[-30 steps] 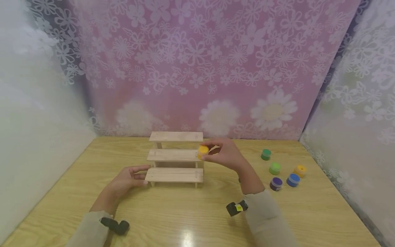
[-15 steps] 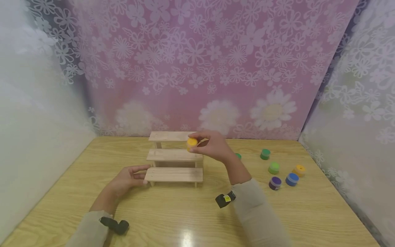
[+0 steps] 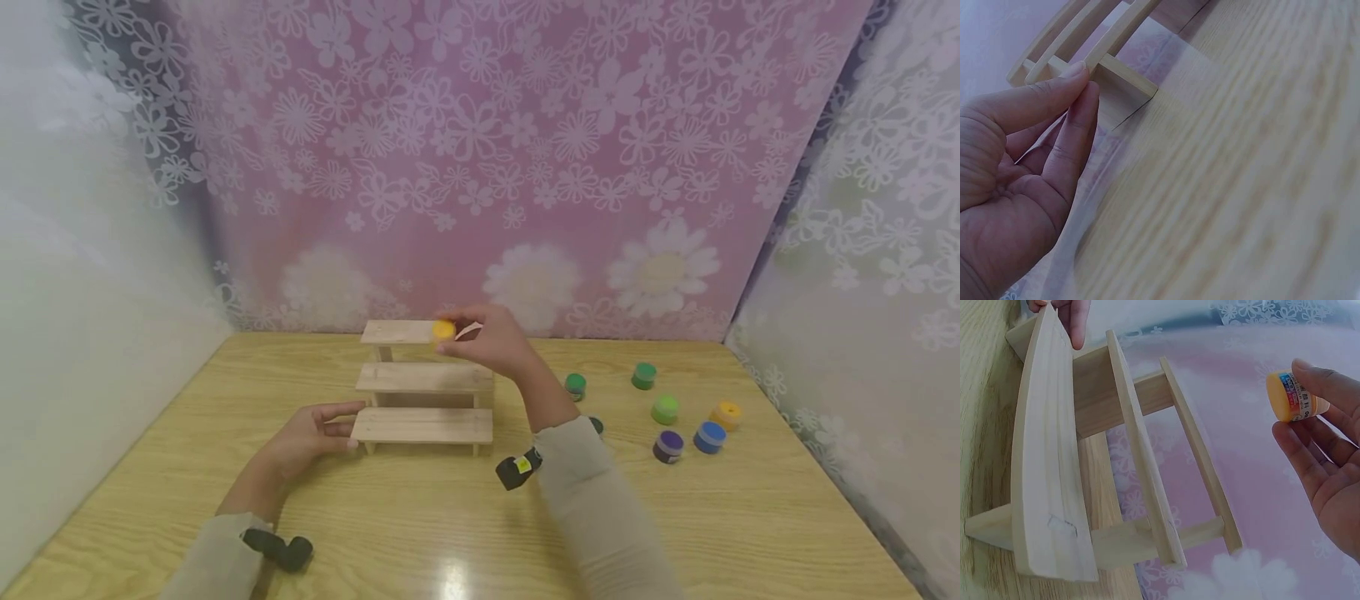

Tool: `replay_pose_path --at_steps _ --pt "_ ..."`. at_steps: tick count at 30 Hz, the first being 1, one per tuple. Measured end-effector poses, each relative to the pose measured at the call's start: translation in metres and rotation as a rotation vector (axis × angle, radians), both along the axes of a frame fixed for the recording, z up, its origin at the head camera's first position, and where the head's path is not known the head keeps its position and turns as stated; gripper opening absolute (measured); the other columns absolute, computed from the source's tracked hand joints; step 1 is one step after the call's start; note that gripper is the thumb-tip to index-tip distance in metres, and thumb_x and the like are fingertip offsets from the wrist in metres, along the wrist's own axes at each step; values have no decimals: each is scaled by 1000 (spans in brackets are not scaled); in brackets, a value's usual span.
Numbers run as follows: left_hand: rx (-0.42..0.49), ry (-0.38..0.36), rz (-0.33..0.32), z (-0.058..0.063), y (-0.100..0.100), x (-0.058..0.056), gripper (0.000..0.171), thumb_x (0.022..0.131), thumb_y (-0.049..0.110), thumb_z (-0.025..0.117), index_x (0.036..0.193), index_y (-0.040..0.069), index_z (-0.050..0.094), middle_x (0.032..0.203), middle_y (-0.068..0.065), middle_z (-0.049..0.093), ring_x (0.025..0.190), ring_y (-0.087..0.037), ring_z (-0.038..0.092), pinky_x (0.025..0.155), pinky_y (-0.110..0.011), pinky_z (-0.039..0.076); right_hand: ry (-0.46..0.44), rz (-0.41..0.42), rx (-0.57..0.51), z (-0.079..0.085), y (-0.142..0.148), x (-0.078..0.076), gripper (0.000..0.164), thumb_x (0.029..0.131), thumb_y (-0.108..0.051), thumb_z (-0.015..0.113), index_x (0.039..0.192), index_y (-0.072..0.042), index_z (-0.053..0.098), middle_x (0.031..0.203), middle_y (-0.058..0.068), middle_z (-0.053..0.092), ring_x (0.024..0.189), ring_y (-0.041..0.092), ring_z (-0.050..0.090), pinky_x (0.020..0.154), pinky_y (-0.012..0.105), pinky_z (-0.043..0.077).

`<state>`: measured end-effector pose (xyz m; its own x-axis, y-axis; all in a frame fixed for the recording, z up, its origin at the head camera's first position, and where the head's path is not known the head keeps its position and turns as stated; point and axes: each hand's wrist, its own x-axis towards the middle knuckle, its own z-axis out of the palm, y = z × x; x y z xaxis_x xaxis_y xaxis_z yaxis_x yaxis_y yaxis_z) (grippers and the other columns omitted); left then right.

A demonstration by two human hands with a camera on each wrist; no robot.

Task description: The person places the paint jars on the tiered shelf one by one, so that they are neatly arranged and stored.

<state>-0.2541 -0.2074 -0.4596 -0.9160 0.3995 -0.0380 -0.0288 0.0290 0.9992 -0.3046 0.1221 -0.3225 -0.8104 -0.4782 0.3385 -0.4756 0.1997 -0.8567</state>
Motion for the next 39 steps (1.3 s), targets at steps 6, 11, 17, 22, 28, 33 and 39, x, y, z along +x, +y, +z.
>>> replay_pose_path --at_steps 6,11,17,22,28,33,39 --pt "-6 -3 4 0 0 0 71 81 -4 75 144 -7 42 114 -22 66 99 -23 67 77 -32 56 21 -11 13 -3 -12 -10 43 81 -7 80 122 -4 68 111 13 64 98 30 64 77 33 56" --pt "-23 -6 9 -1 -1 -1 70 82 -4 75 143 -6 43 112 -21 68 99 -24 67 77 -33 56 10 -23 27 -5 -24 -17 42 82 -6 79 122 -6 69 109 10 65 99 25 61 79 33 56" --pt "-20 -1 6 0 -2 0 69 82 -5 75 144 -5 43 112 -22 67 100 -25 67 78 -33 56 11 -35 41 -3 -41 -25 43 81 -11 81 122 -9 69 105 6 67 97 23 62 77 33 56" --pt "-20 -3 5 0 -1 -1 69 82 -5 75 143 -6 43 112 -22 67 99 -24 67 78 -32 56 20 -39 43 -4 -57 -31 42 80 -11 82 120 -7 70 101 5 69 92 21 64 75 32 56" --pt "-33 -1 10 0 -1 -1 69 81 -3 76 143 -6 44 112 -22 67 99 -25 67 78 -32 56 41 -49 73 -5 -73 -34 42 80 -10 82 120 -4 70 100 6 70 92 20 64 76 28 56" --pt "-31 -7 10 -1 -2 -2 69 82 -3 76 143 -6 44 113 -23 66 100 -25 67 78 -32 56 52 -56 114 -4 -84 -36 43 82 -9 80 122 -2 68 104 8 69 95 20 63 78 26 55" --pt "-27 -8 5 2 0 1 70 81 -3 77 142 -6 44 114 -24 66 99 -23 67 78 -32 56 37 -89 115 -6 -91 -40 42 83 -8 79 123 -6 68 105 8 69 95 19 65 76 26 55"
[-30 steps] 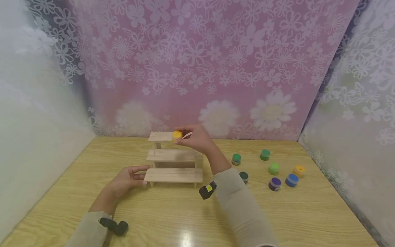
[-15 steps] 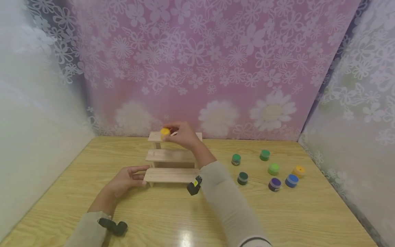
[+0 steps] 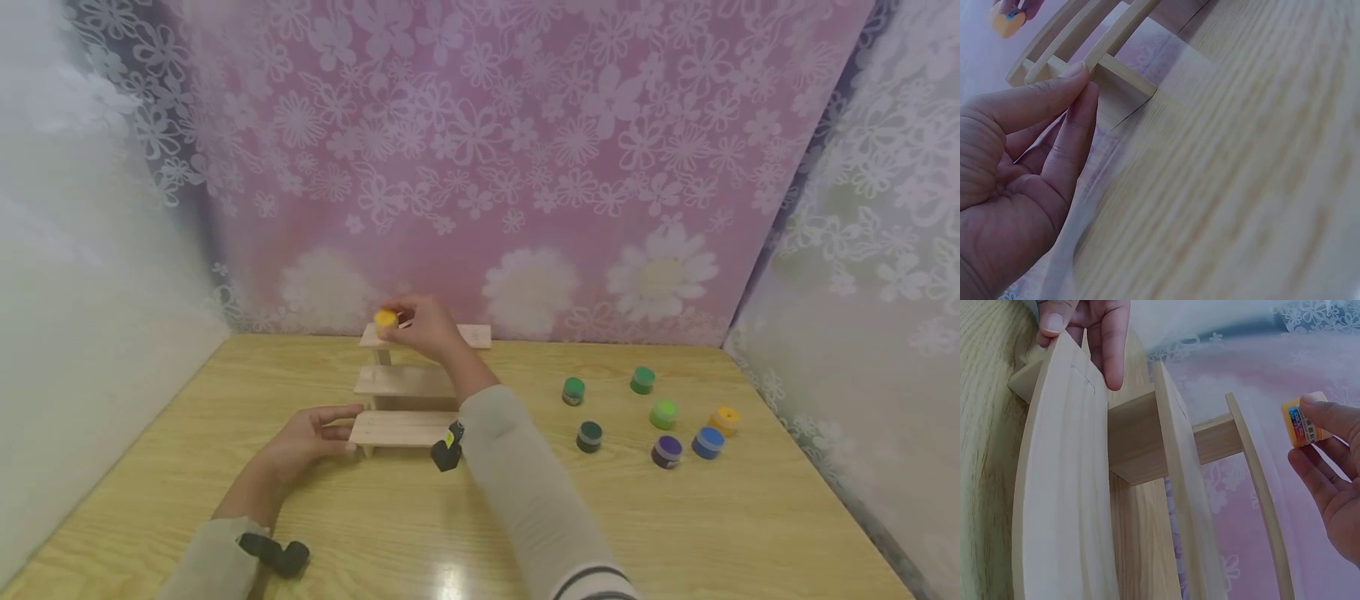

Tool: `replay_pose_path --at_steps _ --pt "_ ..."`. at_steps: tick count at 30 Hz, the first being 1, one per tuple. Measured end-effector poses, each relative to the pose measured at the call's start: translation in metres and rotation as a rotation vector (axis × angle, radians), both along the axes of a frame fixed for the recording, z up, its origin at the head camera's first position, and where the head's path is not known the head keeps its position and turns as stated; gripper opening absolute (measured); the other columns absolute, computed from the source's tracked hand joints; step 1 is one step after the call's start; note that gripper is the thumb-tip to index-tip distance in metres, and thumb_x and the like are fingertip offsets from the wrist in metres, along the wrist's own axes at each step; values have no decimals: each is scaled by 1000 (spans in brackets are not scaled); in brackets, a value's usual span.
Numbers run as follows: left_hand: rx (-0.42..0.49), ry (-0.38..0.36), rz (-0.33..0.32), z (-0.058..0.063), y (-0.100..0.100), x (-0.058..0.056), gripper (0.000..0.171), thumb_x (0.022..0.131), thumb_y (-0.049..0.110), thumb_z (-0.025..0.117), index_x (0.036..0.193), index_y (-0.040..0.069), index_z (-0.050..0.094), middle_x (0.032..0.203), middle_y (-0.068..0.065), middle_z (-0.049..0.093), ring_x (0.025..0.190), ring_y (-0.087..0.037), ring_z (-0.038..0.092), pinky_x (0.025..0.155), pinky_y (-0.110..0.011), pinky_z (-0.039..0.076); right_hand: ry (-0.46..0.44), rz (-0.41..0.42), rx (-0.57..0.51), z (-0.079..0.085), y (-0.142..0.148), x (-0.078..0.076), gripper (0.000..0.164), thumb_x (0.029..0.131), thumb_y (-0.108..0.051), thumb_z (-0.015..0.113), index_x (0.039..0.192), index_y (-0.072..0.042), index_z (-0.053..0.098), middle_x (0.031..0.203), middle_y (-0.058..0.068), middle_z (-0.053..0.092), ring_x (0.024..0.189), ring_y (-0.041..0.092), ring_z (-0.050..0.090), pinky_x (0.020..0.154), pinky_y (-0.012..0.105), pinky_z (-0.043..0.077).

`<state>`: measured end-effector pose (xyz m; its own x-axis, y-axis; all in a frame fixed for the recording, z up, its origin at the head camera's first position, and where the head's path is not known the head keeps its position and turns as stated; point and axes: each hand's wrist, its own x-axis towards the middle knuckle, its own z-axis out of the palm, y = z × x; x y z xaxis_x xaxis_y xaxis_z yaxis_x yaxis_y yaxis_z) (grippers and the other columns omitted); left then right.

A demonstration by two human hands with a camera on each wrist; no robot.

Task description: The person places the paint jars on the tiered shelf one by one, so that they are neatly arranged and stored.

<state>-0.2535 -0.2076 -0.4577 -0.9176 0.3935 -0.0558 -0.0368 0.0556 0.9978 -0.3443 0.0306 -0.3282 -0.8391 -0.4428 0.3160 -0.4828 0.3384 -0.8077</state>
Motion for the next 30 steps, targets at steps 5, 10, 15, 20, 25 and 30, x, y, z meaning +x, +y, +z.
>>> replay_pose_path --at_steps 5,10,15,20,25,30 --pt "-2 -1 6 1 2 2 70 80 -2 77 142 -6 45 112 -23 67 98 -22 67 77 -31 56 -17 -27 -15 -7 -5 -4 43 83 -6 78 124 -4 67 108 10 69 96 21 65 75 25 55" --pt "5 -1 12 1 1 1 69 80 -4 77 142 -5 45 111 -22 67 97 -22 67 77 -32 56 -41 -63 -9 -12 -10 -6 43 84 -7 77 125 -6 66 108 10 69 97 24 65 74 26 55" --pt "-4 3 14 0 1 1 70 80 -3 78 142 -5 46 111 -22 67 97 -22 67 77 -32 56 -68 -93 4 -18 -13 -8 43 87 -8 75 128 -8 65 110 9 67 97 22 64 76 26 55" --pt "-5 4 9 0 2 0 70 80 -2 78 142 -6 46 112 -24 67 98 -23 67 77 -32 56 -84 -104 7 -21 -15 -10 43 89 -8 73 131 -9 63 112 8 66 98 20 63 77 25 55" --pt "1 3 10 -1 2 0 70 80 -3 77 142 -6 45 112 -23 67 98 -23 67 77 -32 56 -81 -107 12 -22 -17 -12 44 89 -9 73 132 -8 62 114 9 66 100 21 63 79 26 54" --pt "-4 8 12 -1 0 -2 70 80 -3 77 142 -6 45 111 -21 68 97 -22 67 76 -32 56 -70 -114 30 -22 -21 -14 45 89 -10 73 132 -7 62 116 8 67 103 20 63 81 26 53"
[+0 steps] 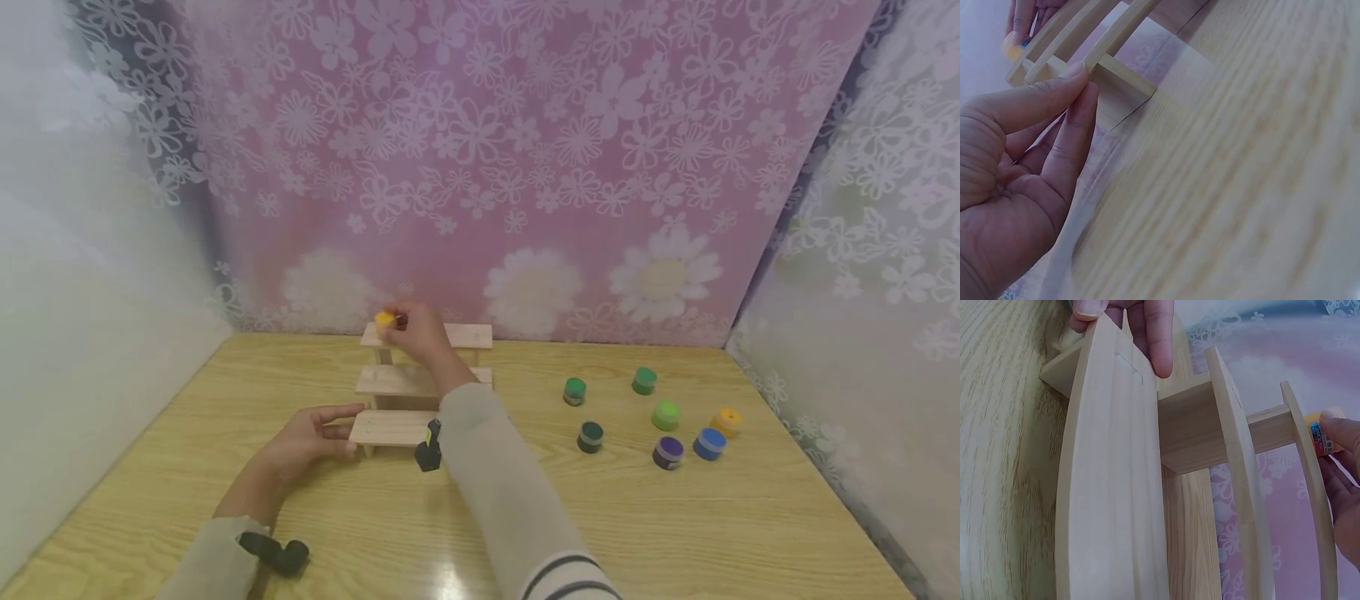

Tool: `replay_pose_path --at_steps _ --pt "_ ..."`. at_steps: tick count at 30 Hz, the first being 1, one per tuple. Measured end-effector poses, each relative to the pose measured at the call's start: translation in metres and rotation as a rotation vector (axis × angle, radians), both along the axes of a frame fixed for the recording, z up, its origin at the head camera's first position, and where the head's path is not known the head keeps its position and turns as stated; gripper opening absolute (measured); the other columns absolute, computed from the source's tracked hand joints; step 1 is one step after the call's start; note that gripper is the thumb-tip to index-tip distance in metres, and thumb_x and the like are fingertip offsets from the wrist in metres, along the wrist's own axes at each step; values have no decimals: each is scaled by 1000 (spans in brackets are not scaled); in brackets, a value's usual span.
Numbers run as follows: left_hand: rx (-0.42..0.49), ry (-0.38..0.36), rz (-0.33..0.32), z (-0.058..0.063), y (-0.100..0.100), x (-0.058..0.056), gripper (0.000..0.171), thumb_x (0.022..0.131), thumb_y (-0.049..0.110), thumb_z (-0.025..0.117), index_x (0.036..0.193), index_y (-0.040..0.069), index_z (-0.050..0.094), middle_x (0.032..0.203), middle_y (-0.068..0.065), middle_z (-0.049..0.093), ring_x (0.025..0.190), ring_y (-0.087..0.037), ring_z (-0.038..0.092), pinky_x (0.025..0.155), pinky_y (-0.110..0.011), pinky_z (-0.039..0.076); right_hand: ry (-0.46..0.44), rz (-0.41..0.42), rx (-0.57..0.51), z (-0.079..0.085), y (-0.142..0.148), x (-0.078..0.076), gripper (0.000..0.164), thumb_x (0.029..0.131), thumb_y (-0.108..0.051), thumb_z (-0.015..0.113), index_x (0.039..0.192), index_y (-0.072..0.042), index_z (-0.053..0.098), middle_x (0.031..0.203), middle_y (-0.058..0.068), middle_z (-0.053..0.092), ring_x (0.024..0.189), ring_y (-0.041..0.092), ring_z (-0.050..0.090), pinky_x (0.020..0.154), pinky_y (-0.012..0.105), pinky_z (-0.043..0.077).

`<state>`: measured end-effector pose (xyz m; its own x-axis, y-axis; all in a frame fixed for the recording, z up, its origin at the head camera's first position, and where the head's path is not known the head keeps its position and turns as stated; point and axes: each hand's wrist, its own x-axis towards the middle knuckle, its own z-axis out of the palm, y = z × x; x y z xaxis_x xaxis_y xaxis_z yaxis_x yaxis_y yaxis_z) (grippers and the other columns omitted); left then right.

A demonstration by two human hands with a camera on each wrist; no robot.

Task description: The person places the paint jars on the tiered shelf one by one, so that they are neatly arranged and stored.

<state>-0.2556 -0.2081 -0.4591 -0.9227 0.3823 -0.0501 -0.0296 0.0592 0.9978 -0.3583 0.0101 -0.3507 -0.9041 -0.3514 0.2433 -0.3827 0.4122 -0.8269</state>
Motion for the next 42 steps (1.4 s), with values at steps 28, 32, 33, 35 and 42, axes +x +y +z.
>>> replay_pose_path --at_steps 28,32,33,35,42 --pt "15 -12 -3 1 1 2 71 81 -4 76 143 -7 42 116 -24 65 100 -24 67 78 -35 56 124 -102 -121 0 20 22 34 85 -17 78 117 -13 70 107 3 59 103 26 60 88 33 52" --pt "9 -9 -7 1 1 2 71 82 -3 76 144 -6 42 116 -24 65 100 -24 67 79 -35 56 126 -63 -152 0 25 28 38 83 -12 79 120 -11 69 109 5 59 109 33 58 91 35 50" --pt "8 -8 -8 1 1 2 71 82 -2 76 144 -6 42 116 -24 65 100 -24 67 79 -34 56 123 -53 -155 0 26 29 39 83 -11 79 120 -11 68 111 4 59 110 32 57 91 35 50" --pt "8 -7 -8 1 1 3 71 82 -2 76 144 -6 42 116 -24 65 99 -23 67 78 -34 56 130 -33 -150 0 29 32 40 83 -10 79 121 -11 68 114 5 58 111 31 56 93 35 49" --pt "9 -2 -8 1 1 3 71 81 -1 77 143 -7 42 118 -24 64 99 -23 67 78 -33 56 165 1 -156 -2 38 43 36 83 -10 79 117 -12 69 117 6 58 109 24 55 94 37 49"
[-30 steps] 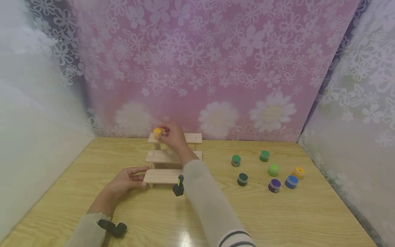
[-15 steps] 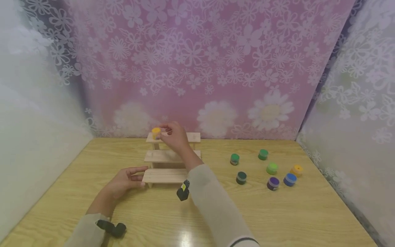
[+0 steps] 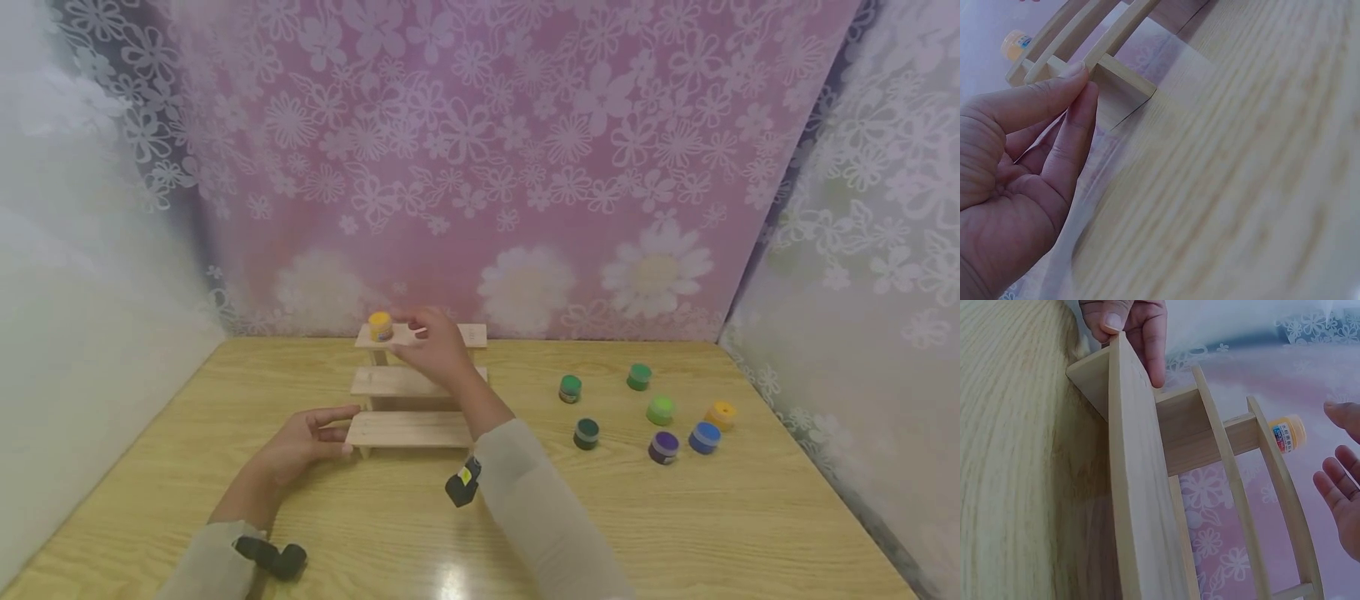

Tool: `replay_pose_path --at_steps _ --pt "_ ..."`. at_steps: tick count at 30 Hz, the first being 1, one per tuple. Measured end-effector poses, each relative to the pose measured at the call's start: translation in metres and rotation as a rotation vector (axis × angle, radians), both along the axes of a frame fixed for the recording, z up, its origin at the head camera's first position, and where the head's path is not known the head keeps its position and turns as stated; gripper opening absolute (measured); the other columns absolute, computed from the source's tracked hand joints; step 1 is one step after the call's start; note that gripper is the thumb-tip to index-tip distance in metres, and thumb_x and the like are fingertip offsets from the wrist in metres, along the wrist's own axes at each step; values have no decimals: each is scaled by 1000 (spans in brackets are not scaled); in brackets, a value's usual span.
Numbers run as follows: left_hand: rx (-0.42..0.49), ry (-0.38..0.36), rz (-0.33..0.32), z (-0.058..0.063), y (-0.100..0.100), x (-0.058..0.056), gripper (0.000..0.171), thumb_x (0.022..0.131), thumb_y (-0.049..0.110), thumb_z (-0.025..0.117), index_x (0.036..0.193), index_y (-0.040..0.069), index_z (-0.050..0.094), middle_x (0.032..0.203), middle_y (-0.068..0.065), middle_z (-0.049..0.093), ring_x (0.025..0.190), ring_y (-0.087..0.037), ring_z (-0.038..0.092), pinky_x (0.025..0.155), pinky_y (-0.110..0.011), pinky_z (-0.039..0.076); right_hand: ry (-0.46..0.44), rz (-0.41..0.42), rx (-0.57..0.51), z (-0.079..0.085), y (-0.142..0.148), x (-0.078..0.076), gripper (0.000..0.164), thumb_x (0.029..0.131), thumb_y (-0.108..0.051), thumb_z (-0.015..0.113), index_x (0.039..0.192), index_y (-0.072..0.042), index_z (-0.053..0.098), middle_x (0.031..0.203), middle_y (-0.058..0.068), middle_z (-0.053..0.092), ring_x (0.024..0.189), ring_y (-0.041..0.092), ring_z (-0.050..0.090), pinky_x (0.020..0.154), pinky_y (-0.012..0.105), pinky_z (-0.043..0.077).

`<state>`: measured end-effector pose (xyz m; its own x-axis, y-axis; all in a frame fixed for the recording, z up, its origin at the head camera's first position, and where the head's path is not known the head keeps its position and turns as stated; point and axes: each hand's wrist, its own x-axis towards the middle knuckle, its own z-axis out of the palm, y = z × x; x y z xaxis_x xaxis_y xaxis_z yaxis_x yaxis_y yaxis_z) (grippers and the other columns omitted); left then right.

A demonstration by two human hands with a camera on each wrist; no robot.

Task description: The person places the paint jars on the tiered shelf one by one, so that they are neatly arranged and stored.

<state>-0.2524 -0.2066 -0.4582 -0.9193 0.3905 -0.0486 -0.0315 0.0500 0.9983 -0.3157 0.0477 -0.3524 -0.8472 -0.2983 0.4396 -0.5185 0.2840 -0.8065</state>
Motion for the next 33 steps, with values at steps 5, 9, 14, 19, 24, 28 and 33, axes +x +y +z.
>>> replay_pose_path --at_steps 5,9,14,19,24,28,33 --pt "-4 -8 3 -1 0 0 71 81 -1 77 143 -7 42 116 -24 65 99 -24 67 78 -33 56 66 26 3 -3 4 8 35 82 -10 80 116 -10 70 111 6 59 106 23 55 93 36 50" --pt "-4 -12 7 -1 0 0 71 81 -2 77 143 -7 42 116 -23 65 100 -24 67 78 -33 56 109 33 8 -7 8 14 35 83 -11 79 116 -8 69 111 10 58 106 25 54 92 37 50" --pt "0 -5 4 0 0 0 71 81 -2 76 143 -8 42 116 -24 65 99 -23 67 78 -33 56 135 -9 -12 -10 13 22 31 83 -10 80 112 -7 70 113 6 59 104 22 56 89 37 52" --pt "6 2 -8 -1 0 -1 71 82 -3 76 144 -8 41 115 -25 65 99 -23 67 77 -33 56 165 3 -57 -12 19 26 27 83 -9 79 109 -6 70 116 4 59 105 25 59 89 41 53" --pt "9 -4 -6 -1 0 -1 71 82 -4 75 144 -8 41 115 -25 65 99 -22 67 78 -33 56 172 53 -117 -14 29 31 28 83 -3 77 110 -3 69 118 8 58 107 26 58 90 40 52" --pt "9 -5 -5 -1 0 -1 71 82 -4 75 144 -7 41 115 -25 65 99 -22 67 78 -33 56 154 67 -138 -15 36 35 28 83 0 76 110 -1 68 119 12 57 107 29 58 92 39 51" --pt "18 -8 -6 -1 1 -1 71 81 -4 75 144 -8 41 116 -25 65 99 -22 67 78 -33 56 141 87 -154 -8 43 49 28 83 7 73 110 7 66 119 22 56 108 37 57 93 48 49"
